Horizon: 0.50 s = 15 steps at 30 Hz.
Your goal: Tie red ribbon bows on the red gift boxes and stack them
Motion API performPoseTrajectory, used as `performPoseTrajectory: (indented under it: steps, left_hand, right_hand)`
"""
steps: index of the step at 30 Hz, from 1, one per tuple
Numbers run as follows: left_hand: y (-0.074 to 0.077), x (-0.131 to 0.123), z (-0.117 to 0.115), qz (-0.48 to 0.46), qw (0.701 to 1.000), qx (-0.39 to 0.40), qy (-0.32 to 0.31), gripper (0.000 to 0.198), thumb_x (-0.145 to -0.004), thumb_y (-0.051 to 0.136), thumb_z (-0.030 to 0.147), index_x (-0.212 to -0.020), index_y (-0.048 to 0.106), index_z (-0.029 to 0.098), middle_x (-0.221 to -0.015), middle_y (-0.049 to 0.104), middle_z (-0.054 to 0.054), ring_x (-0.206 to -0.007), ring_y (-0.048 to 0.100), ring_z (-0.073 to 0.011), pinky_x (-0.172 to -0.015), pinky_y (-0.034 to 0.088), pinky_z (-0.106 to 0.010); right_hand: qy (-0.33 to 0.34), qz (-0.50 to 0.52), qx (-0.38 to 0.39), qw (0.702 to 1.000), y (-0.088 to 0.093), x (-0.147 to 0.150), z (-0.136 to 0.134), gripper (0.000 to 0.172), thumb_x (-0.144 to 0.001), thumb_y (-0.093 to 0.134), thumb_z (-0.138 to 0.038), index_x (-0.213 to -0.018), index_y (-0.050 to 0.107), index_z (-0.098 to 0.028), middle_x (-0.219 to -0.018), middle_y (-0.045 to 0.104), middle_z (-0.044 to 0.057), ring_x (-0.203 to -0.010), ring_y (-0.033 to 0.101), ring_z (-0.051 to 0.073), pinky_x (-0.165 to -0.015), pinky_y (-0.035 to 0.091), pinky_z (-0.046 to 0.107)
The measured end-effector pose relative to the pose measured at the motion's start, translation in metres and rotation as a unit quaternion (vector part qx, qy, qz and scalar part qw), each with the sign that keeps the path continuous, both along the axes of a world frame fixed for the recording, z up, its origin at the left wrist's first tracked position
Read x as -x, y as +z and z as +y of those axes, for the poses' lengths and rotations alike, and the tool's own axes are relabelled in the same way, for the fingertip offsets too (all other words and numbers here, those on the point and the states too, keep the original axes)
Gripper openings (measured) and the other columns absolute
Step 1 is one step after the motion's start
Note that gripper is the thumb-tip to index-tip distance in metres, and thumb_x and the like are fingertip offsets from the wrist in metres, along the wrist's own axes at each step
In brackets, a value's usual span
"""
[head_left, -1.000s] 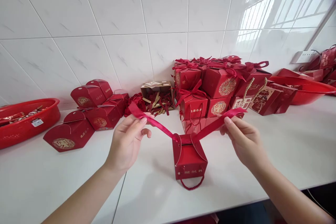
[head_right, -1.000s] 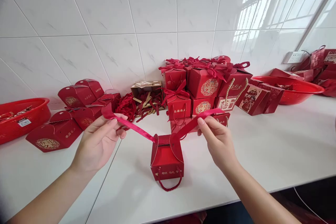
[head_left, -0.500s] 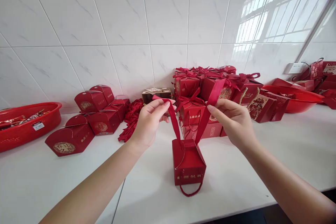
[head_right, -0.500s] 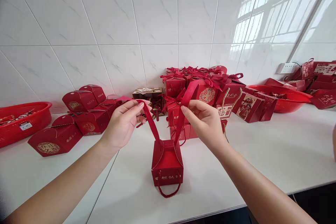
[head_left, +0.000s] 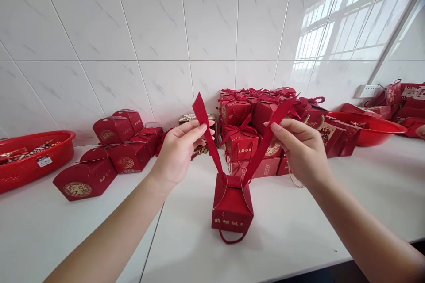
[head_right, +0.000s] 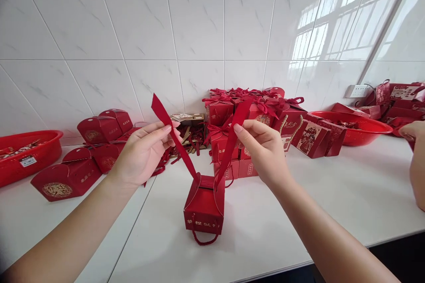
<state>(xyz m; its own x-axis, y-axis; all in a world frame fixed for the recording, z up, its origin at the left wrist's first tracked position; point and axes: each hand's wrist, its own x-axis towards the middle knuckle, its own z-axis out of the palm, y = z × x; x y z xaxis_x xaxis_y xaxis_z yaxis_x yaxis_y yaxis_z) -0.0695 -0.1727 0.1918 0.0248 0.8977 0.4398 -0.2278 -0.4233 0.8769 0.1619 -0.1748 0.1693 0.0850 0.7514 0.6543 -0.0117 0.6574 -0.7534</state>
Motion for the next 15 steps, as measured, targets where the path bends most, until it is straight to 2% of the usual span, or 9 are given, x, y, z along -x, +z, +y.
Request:
performPoseTrajectory:
  steps: [4, 7, 10, 13, 15]
  left_hand:
    - [0.001, 0.0, 0.001, -0.017, 0.999, 0.017, -0.042, 0.014, -0.078, 0.07, 0.029, -0.083, 0.074, 0.017, -0.076, 0.069, -0.002, -0.076, 0.064, -0.0151, -0.075, 0.049, -0.028]
    - [-0.002, -0.002, -0.001, -0.02, 0.996, 0.032, -0.087, 0.015, -0.079, 0.068, 0.032, -0.083, 0.073, 0.018, -0.075, 0.068, -0.001, -0.073, 0.065, -0.016, -0.075, 0.05, -0.029]
    - [-0.005, -0.008, -0.005, 0.014, 0.992, 0.034, -0.119, 0.016, -0.079, 0.067, 0.034, -0.077, 0.071, 0.018, -0.064, 0.062, 0.001, -0.06, 0.058, -0.0118, -0.066, 0.047, -0.026]
    - [-0.009, -0.016, -0.011, 0.088, 0.99, 0.025, -0.105, 0.023, -0.08, 0.067, 0.037, -0.066, 0.067, 0.018, -0.056, 0.056, 0.002, -0.056, 0.05, -0.011, -0.063, 0.044, -0.026]
    - [-0.011, -0.021, -0.014, 0.135, 0.987, 0.017, -0.081, 0.027, -0.081, 0.065, 0.039, -0.063, 0.065, 0.018, -0.055, 0.054, 0.001, -0.057, 0.05, -0.012, -0.063, 0.043, -0.026]
  right_hand:
    - [0.002, 0.001, 0.0, 1.0, 0.002, 0.004, 0.0, 0.02, -0.085, 0.064, -0.037, -0.073, 0.063, -0.021, -0.065, 0.048, -0.001, -0.061, 0.048, 0.012, -0.057, 0.044, 0.024]
    - [0.063, 0.022, 0.03, 0.997, 0.003, 0.012, -0.001, 0.023, -0.086, 0.061, -0.038, -0.071, 0.057, -0.02, -0.07, 0.055, 0.0, -0.066, 0.054, 0.013, -0.064, 0.049, 0.027]
    - [0.116, 0.027, 0.09, 0.989, 0.003, 0.025, -0.002, 0.025, -0.086, 0.059, -0.038, -0.071, 0.053, -0.02, -0.066, 0.057, -0.001, -0.055, 0.052, 0.011, -0.053, 0.046, 0.025]
    - [0.08, -0.059, 0.114, 0.989, 0.001, 0.038, -0.004, 0.024, -0.084, 0.059, -0.038, -0.071, 0.057, -0.018, -0.056, 0.051, -0.003, -0.044, 0.04, 0.008, -0.041, 0.032, 0.021]
    - [0.066, -0.126, 0.079, 0.987, -0.001, 0.044, -0.005, 0.021, -0.083, 0.058, -0.034, -0.07, 0.058, -0.017, -0.057, 0.051, -0.003, -0.047, 0.041, 0.008, -0.043, 0.031, 0.021]
